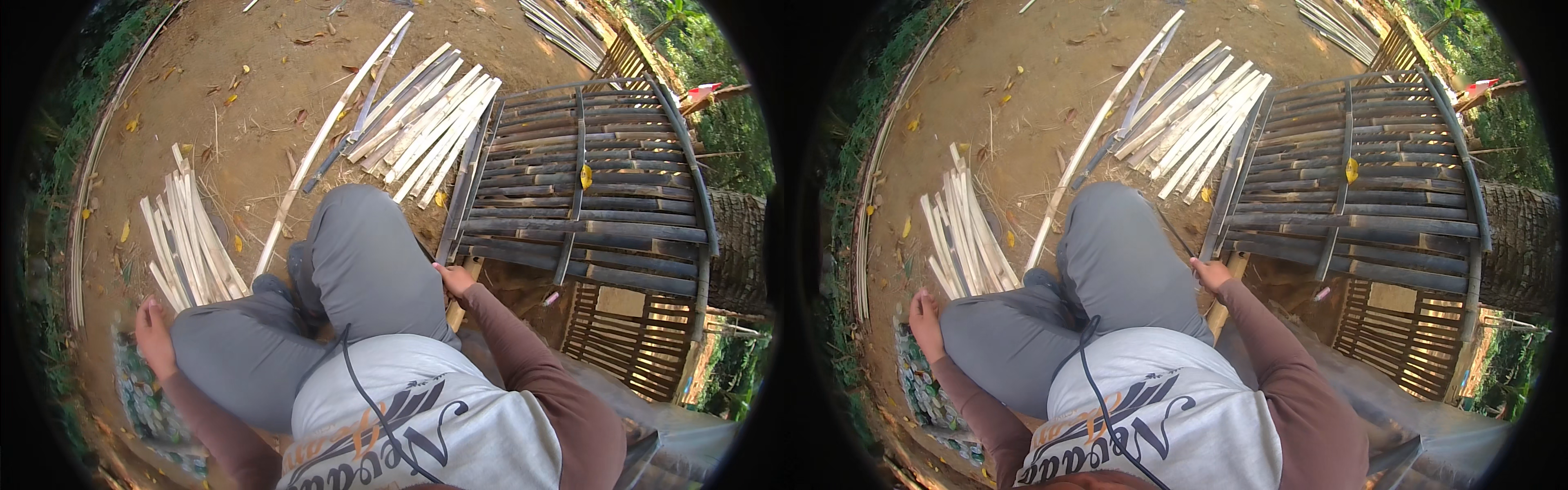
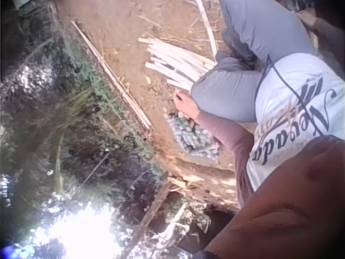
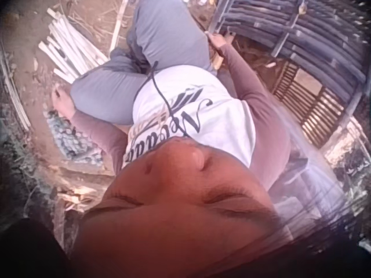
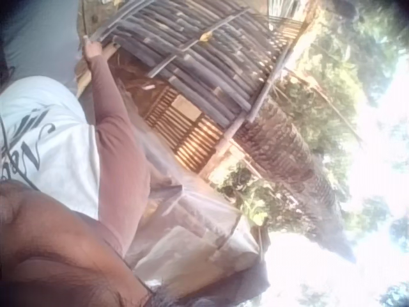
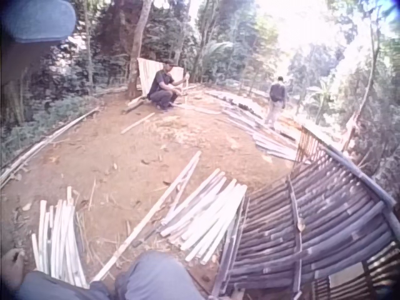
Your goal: The person thins and smooths long bamboo strips using a knife while working outdoors near other people.
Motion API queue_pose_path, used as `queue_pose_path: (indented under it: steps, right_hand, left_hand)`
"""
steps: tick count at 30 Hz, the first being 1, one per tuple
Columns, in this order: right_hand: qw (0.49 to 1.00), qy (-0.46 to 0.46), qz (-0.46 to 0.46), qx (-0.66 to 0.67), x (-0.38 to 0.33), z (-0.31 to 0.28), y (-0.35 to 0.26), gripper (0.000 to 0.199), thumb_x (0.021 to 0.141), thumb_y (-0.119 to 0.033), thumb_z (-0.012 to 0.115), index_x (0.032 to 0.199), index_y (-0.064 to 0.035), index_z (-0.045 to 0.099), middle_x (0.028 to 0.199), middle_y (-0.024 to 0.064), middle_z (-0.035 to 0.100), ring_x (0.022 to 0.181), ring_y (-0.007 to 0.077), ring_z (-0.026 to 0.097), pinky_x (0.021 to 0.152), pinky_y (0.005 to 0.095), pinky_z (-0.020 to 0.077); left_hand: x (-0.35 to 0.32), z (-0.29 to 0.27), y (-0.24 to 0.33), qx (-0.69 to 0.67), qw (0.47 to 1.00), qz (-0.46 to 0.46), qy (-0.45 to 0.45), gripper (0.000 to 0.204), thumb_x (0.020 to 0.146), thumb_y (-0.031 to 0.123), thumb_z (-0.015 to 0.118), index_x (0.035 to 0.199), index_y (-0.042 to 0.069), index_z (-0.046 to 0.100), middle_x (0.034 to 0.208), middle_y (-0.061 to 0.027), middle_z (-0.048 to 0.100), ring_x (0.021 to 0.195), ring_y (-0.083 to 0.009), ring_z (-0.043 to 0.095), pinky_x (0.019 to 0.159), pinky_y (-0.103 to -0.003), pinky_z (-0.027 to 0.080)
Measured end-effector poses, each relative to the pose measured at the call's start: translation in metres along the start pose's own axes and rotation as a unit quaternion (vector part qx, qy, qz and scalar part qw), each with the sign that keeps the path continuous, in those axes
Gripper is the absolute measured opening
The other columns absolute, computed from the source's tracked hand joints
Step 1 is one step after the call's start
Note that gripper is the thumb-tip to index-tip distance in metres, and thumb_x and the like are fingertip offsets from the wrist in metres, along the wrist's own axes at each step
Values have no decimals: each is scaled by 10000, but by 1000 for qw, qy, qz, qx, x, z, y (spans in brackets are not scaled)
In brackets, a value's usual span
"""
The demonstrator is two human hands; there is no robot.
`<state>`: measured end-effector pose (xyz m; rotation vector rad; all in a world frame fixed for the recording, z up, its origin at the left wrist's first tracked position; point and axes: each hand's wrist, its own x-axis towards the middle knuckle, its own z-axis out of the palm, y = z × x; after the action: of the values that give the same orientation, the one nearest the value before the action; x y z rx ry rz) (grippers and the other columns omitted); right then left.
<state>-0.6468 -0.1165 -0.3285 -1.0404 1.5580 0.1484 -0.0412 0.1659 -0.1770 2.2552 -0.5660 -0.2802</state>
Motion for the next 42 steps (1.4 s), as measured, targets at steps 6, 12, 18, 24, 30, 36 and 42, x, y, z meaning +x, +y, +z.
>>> queue_pose_path:
  steps: [6,12,18,24,30,36,42]
  right_hand:
    - [982,-71,16,176,24,21,36,401,1030,-435,618,784,-124,559,653,1,486,557,156,473,516,355,375]
    - [972,-78,30,218,23,7,60,334,1008,-336,662,784,-105,571,669,11,517,580,167,510,547,370,434]
    - [963,-32,15,267,18,3,57,347,1004,-295,672,747,-86,564,677,40,552,596,175,560,585,369,496]
    - [965,7,-37,260,45,14,57,293,986,-222,693,768,-64,579,672,42,571,551,170,562,536,374,492]
    - [968,123,-99,193,115,20,30,221,952,-128,712,884,-39,521,669,68,586,526,193,584,487,380,503]
    - [952,175,-85,235,185,26,-14,156,944,-66,676,945,-41,522,712,86,624,538,188,600,481,370,508]
    - [944,212,-33,251,255,37,-48,76,926,-38,640,924,-37,565,754,103,666,567,190,635,489,364,516]
  left_hand:
    - [16,2,-1,46,998,-33,-35,423,1067,343,584,1230,-37,674,1049,-135,708,968,-207,675,887,-352,529]
    - [22,10,-3,-3,999,-18,-45,408,1065,337,564,1218,-22,686,997,-110,705,901,-182,668,808,-320,546]
    - [25,7,-1,38,998,0,-59,385,1059,299,544,1204,-24,695,963,-109,699,829,-185,667,776,-320,548]
    - [26,-11,-30,22,999,16,-39,385,1056,301,540,1177,-22,712,919,-98,683,770,-176,648,750,-310,536]
    - [10,-22,-28,-21,998,-60,-30,504,1072,399,517,1215,-53,689,1032,-133,712,931,-199,660,843,-337,527]
    - [-10,1,1,-98,994,-49,-9,555,1077,454,519,1266,-48,658,1116,-161,695,1005,-239,663,927,-362,515]
    - [12,35,15,-109,987,-120,-11,466,1078,400,543,1243,-21,655,1123,-117,691,1021,-213,643,941,-356,502]
